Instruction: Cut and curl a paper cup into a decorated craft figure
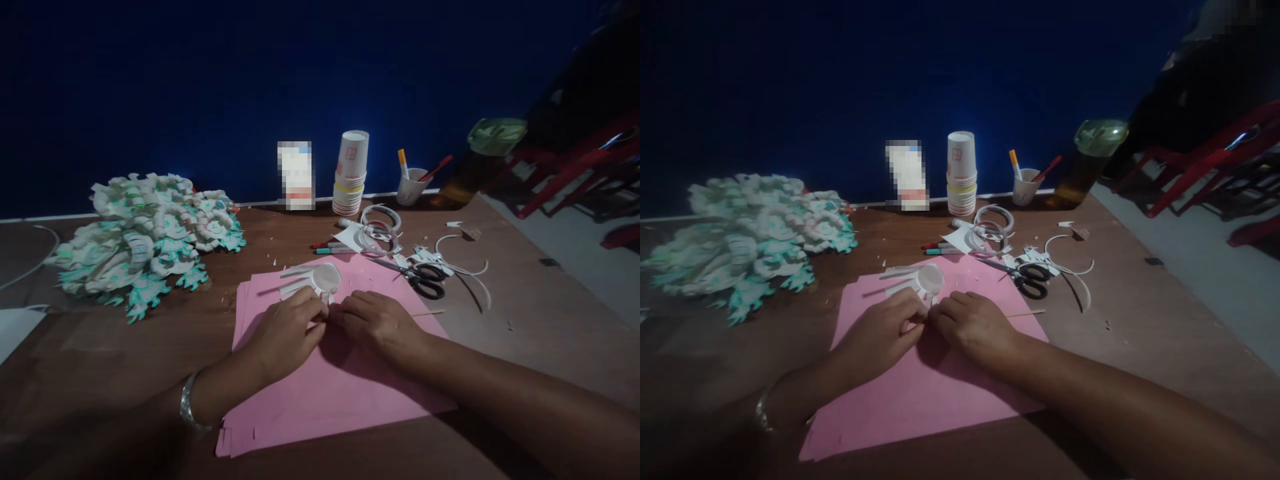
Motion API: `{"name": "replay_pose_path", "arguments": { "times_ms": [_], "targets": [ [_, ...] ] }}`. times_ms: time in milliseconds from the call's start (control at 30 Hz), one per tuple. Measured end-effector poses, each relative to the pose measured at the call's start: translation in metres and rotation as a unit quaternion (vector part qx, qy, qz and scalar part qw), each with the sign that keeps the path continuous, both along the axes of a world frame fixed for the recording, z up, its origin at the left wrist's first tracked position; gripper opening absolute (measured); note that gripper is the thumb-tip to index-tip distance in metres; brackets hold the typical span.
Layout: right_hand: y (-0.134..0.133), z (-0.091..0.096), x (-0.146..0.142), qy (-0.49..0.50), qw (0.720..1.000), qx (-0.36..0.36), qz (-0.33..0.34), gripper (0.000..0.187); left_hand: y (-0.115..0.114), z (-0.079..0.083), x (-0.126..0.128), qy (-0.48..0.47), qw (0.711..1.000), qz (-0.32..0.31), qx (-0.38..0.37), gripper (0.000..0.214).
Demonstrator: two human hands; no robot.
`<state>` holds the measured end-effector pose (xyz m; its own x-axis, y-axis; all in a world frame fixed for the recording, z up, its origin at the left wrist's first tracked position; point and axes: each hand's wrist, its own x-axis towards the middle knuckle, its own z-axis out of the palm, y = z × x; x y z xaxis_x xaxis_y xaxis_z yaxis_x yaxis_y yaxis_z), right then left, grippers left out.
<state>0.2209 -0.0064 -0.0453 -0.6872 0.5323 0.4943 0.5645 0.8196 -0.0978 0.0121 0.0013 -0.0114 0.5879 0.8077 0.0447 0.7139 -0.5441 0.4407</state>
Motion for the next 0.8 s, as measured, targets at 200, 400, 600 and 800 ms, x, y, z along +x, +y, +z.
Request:
{"name": "replay_pose_path", "arguments": {
  "times_ms": [200,400,600,800],
  "targets": [
    [-0.001,0.001,-0.001,0.015,0.999,-0.047,-0.018,0.013,-0.006,-0.010,-0.006,0.060,0.970,-0.121,0.203,0.019],
    [-0.001,-0.003,0.001,0.018,1.000,-0.012,-0.009,0.016,-0.003,-0.011,-0.004,0.078,0.969,-0.118,0.204,0.017],
    [0.001,0.004,-0.003,-0.018,0.996,-0.076,-0.046,0.011,-0.003,-0.009,-0.003,0.050,0.982,-0.081,0.162,0.012],
    [0.002,0.008,-0.002,0.001,0.992,-0.118,-0.052,0.011,-0.001,-0.012,-0.002,0.017,0.984,-0.090,0.152,0.017]
  ]
}}
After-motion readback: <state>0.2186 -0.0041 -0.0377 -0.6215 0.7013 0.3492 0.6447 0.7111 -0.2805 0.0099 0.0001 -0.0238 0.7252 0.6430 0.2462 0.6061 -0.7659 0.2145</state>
